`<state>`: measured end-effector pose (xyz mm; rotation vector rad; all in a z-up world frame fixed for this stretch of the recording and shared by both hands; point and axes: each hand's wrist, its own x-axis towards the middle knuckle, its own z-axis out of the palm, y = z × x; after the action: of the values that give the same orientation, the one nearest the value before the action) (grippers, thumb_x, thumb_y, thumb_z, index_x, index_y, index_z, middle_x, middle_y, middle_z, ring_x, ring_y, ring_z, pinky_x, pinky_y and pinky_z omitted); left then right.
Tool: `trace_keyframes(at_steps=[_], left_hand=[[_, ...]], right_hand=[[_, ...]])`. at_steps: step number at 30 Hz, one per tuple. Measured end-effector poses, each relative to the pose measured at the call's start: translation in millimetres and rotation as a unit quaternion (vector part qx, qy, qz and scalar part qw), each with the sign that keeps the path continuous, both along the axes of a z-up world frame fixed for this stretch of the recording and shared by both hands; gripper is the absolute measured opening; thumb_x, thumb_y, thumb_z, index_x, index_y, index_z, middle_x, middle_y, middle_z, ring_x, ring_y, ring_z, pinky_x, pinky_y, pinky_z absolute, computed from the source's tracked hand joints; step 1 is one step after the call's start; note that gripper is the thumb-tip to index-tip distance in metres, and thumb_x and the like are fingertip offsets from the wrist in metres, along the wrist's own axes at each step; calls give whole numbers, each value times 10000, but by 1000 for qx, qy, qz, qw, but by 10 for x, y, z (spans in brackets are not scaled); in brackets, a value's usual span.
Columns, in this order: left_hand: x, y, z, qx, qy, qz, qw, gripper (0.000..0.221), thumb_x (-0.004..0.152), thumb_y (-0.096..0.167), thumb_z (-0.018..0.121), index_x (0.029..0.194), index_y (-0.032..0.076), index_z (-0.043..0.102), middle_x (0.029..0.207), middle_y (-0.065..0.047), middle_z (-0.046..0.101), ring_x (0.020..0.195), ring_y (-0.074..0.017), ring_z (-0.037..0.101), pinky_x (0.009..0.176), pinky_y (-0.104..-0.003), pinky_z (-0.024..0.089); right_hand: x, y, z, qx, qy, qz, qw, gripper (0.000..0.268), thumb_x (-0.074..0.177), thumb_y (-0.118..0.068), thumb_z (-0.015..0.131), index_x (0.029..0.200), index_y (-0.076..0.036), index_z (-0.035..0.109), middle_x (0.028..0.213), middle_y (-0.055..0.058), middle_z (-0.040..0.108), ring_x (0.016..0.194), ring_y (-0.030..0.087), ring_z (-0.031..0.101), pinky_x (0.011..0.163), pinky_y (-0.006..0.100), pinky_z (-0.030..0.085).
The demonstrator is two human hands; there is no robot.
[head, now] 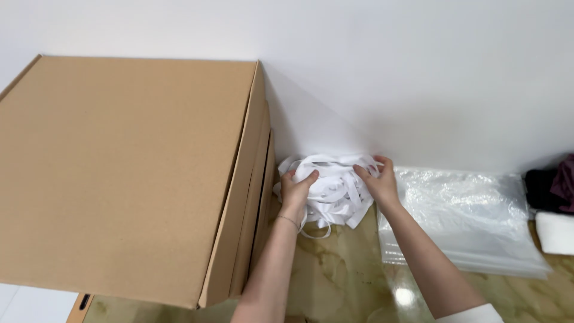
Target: Packing items into plastic bags and cardboard boxes, then tying them with ribbons
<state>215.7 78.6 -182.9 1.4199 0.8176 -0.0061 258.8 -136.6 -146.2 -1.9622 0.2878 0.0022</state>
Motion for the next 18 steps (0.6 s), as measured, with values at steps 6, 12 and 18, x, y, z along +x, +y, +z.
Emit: trace_keyframes(at_steps=[6,12,18], left_hand=[[-701,-37,898,102,-58,-89,989,981,858,299,841,1677,237,306,1696,-307,69,1612,-436,124,1292,-553,200],[-2021,-226,1798,61,-131,-235,961,734,922,302,774,1581,147,492,1678,-298,222,1567,-492,221,1267,-590,227],[-3749,406,1103,-30,-273,-210,938,295,931,85,734,1225,100,750,1495,-62,629,1212,-214,766,1064,-324,584]], right_hand=[[-848,-297,422,-61,-85,42,994,417,928,-209,817,1325,-124,722,1421,189,597,1401,389,538,1147,531,457],[-2308,-567,686,21,-14,39,999,313,926,-128,782,1229,-47,784,1371,232,681,1368,418,584,1136,550,480],[-3970,-774,118,156,94,-37,983,278,903,-92,773,1120,65,849,1056,207,873,980,268,786,892,353,584]])
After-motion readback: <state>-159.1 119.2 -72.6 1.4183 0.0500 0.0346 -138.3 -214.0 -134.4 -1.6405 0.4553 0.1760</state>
